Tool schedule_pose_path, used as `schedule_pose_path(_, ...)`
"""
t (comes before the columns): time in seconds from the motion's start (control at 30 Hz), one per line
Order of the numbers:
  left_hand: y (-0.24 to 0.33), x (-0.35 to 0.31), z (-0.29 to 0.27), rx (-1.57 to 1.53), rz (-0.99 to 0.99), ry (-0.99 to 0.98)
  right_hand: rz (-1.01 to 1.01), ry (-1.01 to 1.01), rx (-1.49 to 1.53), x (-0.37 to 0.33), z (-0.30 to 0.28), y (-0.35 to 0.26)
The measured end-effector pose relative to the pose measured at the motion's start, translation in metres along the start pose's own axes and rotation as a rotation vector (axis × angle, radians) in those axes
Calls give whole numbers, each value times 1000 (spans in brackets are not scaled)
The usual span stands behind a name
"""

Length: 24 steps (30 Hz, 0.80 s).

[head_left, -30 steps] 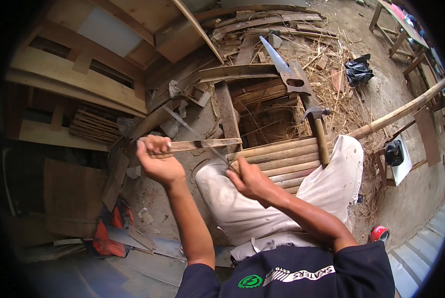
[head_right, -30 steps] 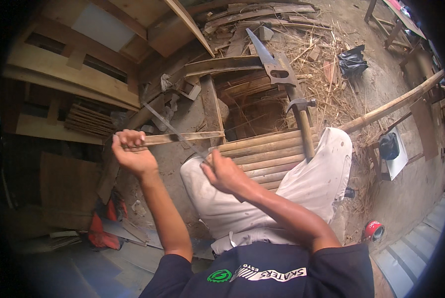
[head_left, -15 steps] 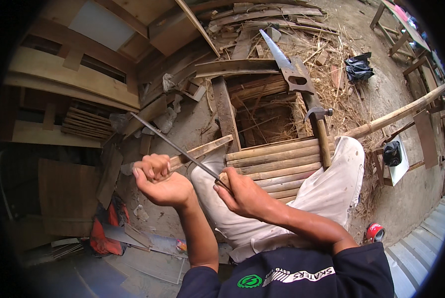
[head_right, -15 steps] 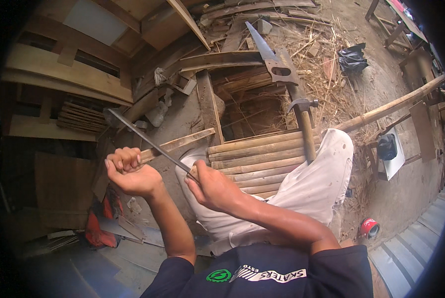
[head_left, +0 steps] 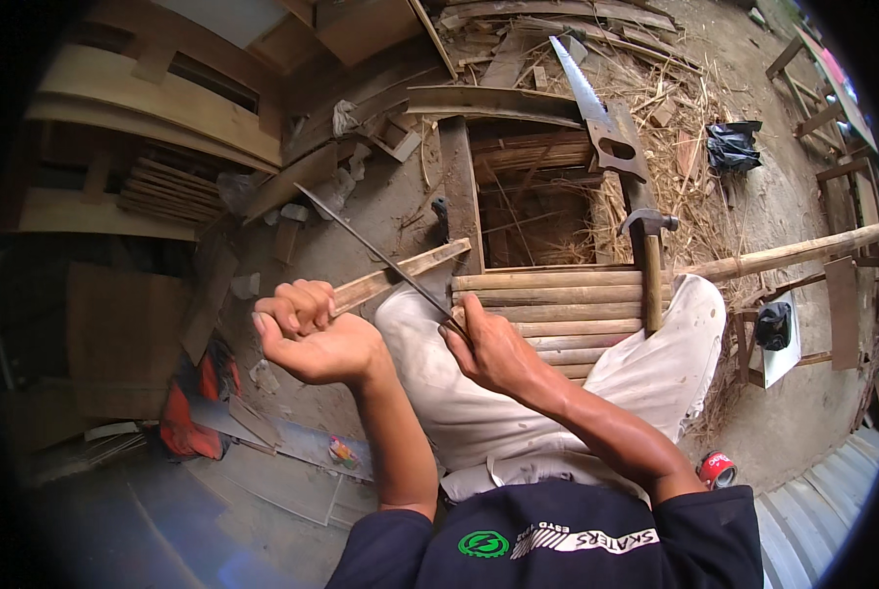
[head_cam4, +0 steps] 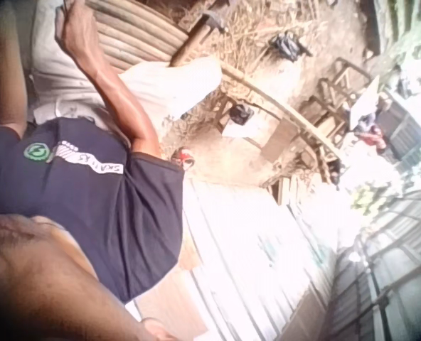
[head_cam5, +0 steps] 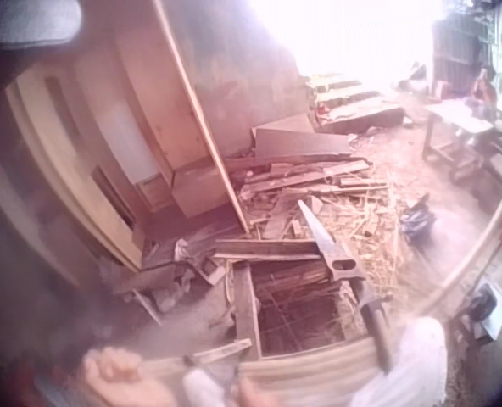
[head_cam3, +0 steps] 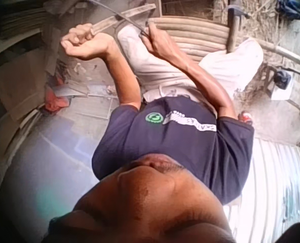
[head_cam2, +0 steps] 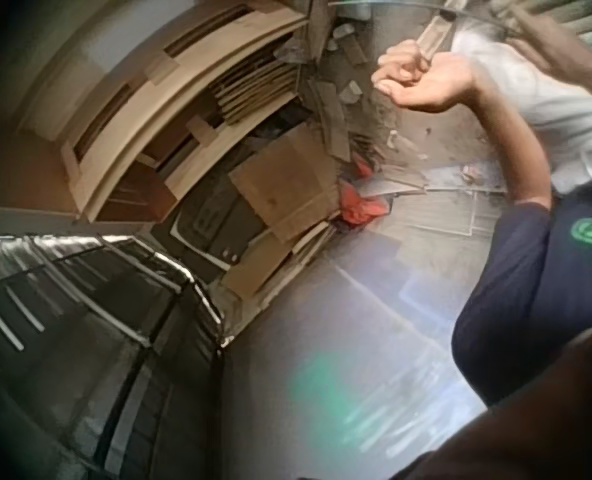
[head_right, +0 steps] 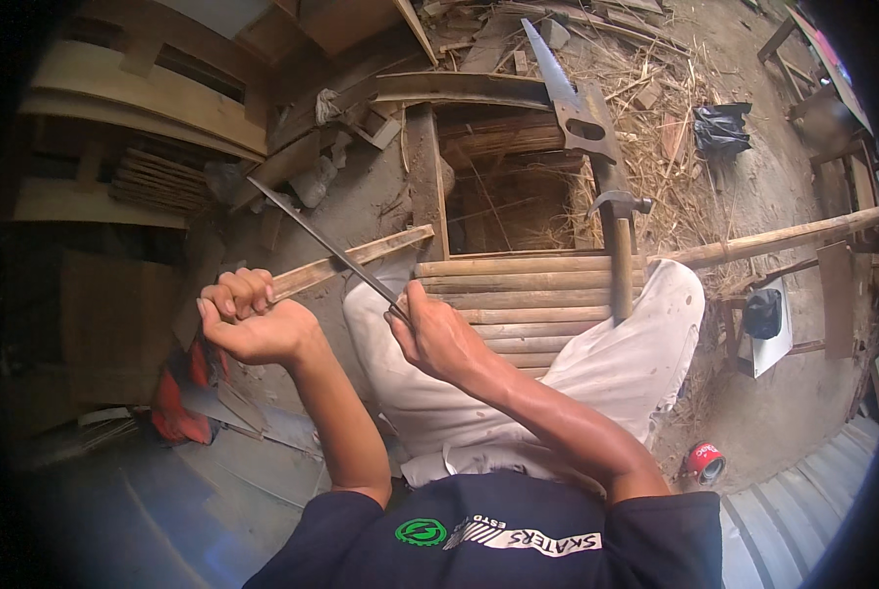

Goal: The person sits on the ground and assembles a bamboo frame by hammering nails into bamboo slats. They repeatedly pick up nails, position them, and drive them in with a hammer. The person also uses a knife to trim or shape bamboo pieces during the process.

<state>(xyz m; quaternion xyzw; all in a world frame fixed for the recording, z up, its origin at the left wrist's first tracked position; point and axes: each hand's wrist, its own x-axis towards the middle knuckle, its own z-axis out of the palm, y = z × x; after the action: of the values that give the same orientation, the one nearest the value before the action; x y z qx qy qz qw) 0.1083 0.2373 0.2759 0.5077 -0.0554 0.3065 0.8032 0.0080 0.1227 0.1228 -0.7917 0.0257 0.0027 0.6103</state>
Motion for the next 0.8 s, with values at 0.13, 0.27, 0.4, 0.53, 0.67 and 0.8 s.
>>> schedule_pose_path(0.13,2,14,-6,7,-13,85,574,98,-8,-4,-9,5)
schedule_pose_path(0.27,-2,20,-12,8,-28,128,270,-28,-52,-16,-1,21)
schedule_pose_path(0.4,-6,34,-16,22,-34,138,260,157,-82,-27,9,36)
schedule_pose_path(0.53,-8,45,-20,26,-39,140,200,41,-113,-28,10,34)
schedule_pose_path(0.67,-12,53,-20,58,-44,179,225,92,-77,-33,8,31)
schedule_pose_path(0.8,-15,58,-23,68,-62,195,298,97,-92,-45,7,39)
